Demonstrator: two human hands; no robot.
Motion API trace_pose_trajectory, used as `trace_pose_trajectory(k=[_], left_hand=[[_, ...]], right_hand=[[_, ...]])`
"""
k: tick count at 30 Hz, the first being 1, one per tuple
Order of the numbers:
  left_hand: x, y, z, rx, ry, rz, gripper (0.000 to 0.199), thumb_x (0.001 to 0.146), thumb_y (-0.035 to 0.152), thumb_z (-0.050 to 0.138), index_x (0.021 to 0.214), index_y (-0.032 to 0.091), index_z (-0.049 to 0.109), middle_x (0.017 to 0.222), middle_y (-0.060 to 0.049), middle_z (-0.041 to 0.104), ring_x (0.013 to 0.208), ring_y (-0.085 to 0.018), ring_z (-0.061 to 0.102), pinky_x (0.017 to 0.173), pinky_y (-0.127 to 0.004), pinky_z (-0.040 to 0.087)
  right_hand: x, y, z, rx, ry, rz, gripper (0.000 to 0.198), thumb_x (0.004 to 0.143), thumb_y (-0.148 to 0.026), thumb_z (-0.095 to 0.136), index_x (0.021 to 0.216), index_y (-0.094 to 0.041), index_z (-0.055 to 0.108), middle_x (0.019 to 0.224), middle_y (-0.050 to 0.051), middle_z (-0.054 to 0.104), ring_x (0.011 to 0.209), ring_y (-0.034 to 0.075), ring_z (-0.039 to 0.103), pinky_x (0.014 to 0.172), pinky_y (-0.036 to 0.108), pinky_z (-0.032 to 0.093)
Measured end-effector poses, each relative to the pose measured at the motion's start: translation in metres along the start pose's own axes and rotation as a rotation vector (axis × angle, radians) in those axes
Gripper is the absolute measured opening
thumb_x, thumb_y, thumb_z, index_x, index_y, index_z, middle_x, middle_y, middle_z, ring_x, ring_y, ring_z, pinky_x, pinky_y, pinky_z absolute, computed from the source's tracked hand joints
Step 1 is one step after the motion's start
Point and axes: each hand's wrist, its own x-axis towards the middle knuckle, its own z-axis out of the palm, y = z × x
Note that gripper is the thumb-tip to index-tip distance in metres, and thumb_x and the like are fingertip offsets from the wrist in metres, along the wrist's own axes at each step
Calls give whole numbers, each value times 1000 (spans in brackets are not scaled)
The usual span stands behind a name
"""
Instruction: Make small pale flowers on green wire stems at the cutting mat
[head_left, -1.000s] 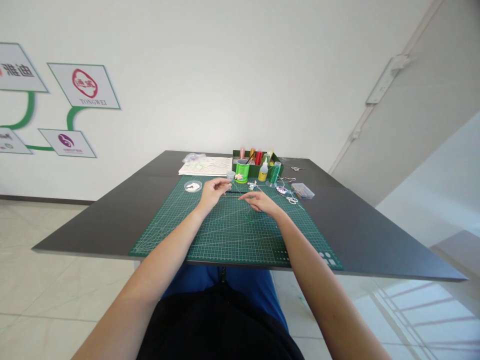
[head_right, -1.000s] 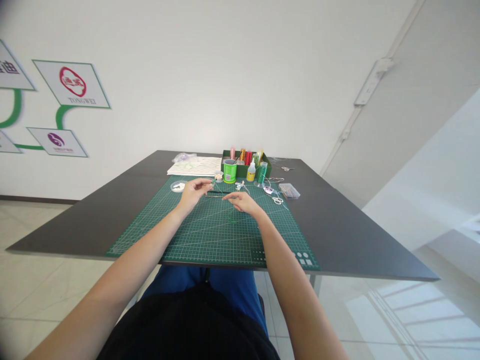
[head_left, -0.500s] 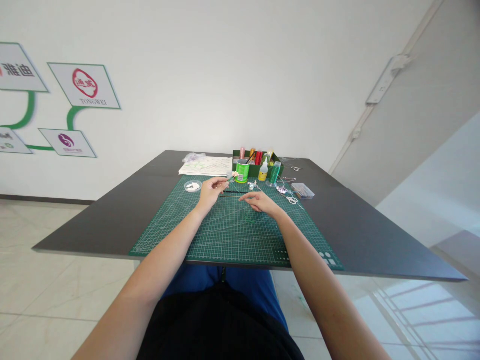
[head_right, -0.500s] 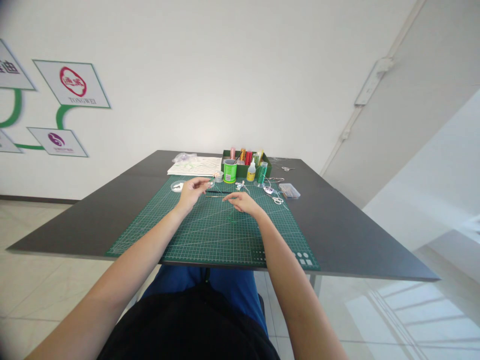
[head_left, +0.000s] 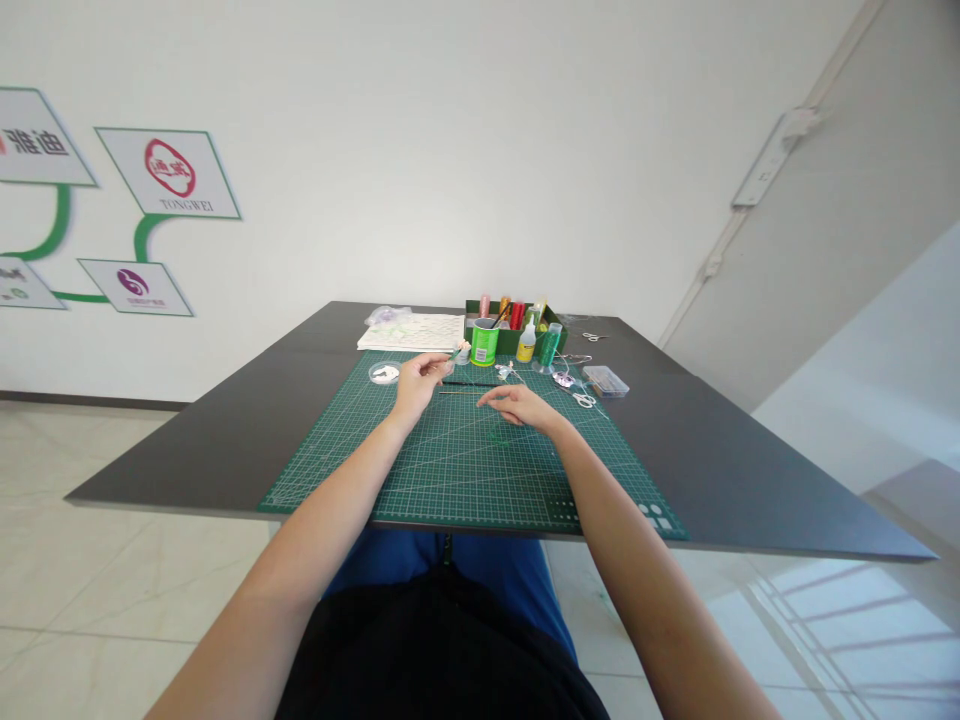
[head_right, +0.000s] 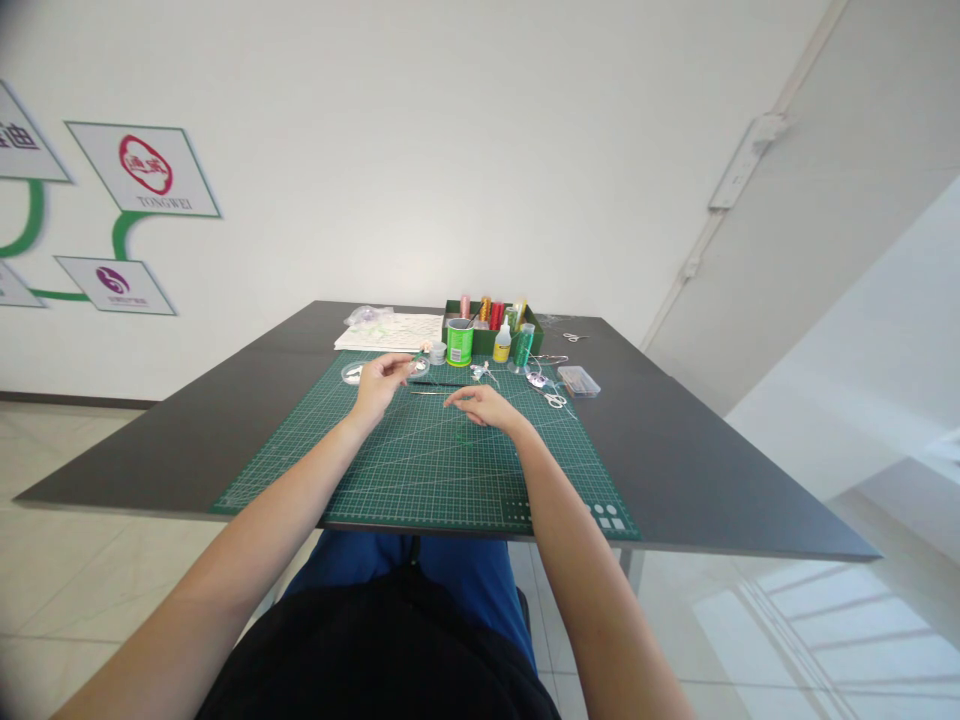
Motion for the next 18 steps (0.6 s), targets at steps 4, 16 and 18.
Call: trace_pose_trajectory(k=[4, 16, 18], left_hand=[[0, 0, -1, 16, 11, -9, 28, 70, 35, 79, 90, 15, 77, 75, -4, 73, 59, -13, 56, 58, -27, 48], [2, -8, -5, 158, -12, 37, 23, 74, 32, 75, 90, 16, 78, 68, -3, 69, 57, -15, 56, 57, -27, 45], [2, -9, -5, 173, -12, 33, 22, 74, 30, 74, 91, 17, 79, 70, -4, 71, 57, -15, 56, 57, -28, 45]], right_hand=[[-1, -2, -1, -3, -5, 3, 39, 87, -40, 59, 106, -8, 72, 37, -10, 39, 36, 7, 30, 44, 22, 22], [-7, -6, -6, -32, -60, 20, 43, 87, -44, 61, 106, -7, 74, 36, -9, 42, 35, 7, 30, 44, 23, 23], [-8, -8, -7, -32, -72, 15, 44, 88, -44, 61, 107, -7, 74, 36, -9, 42, 35, 7, 30, 45, 23, 23]])
